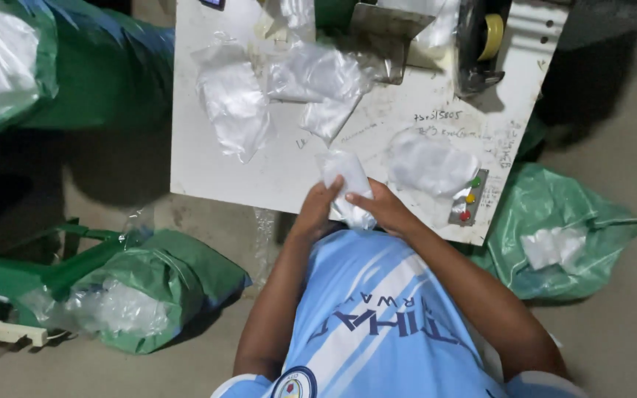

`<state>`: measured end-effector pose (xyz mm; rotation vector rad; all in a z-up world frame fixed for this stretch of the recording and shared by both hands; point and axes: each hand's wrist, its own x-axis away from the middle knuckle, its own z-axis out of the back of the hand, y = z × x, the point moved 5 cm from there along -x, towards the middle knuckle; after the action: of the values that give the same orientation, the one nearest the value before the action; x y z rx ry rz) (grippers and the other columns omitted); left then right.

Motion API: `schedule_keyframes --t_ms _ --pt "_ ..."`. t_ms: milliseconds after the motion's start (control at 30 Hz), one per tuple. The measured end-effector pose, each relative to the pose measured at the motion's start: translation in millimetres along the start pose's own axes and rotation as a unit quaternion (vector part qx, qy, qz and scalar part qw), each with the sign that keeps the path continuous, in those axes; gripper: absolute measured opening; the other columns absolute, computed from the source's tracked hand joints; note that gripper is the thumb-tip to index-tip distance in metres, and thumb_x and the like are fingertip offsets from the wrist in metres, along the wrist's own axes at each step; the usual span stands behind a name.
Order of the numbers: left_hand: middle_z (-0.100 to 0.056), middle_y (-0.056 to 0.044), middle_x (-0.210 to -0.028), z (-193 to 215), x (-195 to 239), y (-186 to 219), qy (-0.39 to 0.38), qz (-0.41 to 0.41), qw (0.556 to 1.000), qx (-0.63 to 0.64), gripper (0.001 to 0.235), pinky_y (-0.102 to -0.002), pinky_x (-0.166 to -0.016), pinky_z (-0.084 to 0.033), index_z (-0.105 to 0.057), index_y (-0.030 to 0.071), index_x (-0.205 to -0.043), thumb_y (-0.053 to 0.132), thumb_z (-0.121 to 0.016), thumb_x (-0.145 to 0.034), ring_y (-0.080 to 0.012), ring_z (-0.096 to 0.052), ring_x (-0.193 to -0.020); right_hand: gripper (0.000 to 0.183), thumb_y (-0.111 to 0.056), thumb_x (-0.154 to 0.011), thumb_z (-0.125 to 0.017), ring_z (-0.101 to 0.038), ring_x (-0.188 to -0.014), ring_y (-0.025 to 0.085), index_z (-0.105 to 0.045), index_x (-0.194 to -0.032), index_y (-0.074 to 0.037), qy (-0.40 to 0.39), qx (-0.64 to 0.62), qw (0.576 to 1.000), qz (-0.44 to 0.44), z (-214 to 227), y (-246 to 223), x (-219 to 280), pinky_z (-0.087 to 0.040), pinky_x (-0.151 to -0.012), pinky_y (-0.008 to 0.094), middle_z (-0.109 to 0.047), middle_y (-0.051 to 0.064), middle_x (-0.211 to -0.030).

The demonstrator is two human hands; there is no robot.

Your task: Folding and stacking small plastic bags on a work table in a factory setting.

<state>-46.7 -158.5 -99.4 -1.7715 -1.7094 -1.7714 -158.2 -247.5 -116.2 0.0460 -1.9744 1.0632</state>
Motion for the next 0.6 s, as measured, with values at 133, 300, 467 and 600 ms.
schedule_keyframes --t_ms 133,300,467,600 --pt "-0.073 -0.009 -0.093 124 -123 2 0.091 -0.223 0.970 -0.023 0.028 -0.037 -0.077 -0.055 -0.070 0.008 -0.108 0.028 -0.049 -0.110 -0.0240 -0.072 -0.084 0.035 -0.019 -0.093 -0.079 -0.077 -0.077 0.028 -0.064 -0.117 0.001 0.089 -0.125 0.988 -0.009 -14 -49 24 -0.065 -0.064 0.044 -0.074 0.017 -0.095" --pt "-0.059 0.002 -0.094 226 -188 38 0.320 -0.315 0.758 -0.474 0.023 -0.037 -0.080 -0.049 -0.070 0.020 -0.092 0.030 -0.089 -0.084 -0.0247 -0.059 -0.089 0.040 -0.014 -0.089 -0.082 -0.074 -0.093 0.021 -0.065 -0.124 -0.004 0.151 -0.069 0.984 0.070 -7 -81 54 -0.062 -0.080 0.043 -0.074 0.012 -0.104" --pt "-0.056 -0.020 -0.082 190 -146 69 0.262 -0.302 0.777 -0.486 0.040 -0.054 -0.078 -0.045 -0.055 0.003 -0.093 0.038 -0.052 -0.112 -0.0437 -0.059 -0.081 0.043 -0.017 -0.089 -0.084 -0.071 -0.097 0.016 -0.065 -0.127 -0.008 0.187 -0.074 0.976 0.086 24 -54 50 -0.060 -0.083 0.038 -0.073 0.007 -0.107" --pt "-0.070 -0.012 -0.087 141 -114 72 0.190 -0.312 0.811 -0.457 0.012 -0.042 -0.066 -0.055 -0.066 0.007 -0.104 0.017 -0.061 -0.108 -0.0320 -0.071 -0.075 0.028 -0.021 -0.091 -0.083 -0.068 -0.083 0.011 -0.071 -0.113 -0.009 0.196 -0.015 0.974 0.115 31 -57 45 -0.057 -0.071 0.034 -0.072 0.005 -0.091"
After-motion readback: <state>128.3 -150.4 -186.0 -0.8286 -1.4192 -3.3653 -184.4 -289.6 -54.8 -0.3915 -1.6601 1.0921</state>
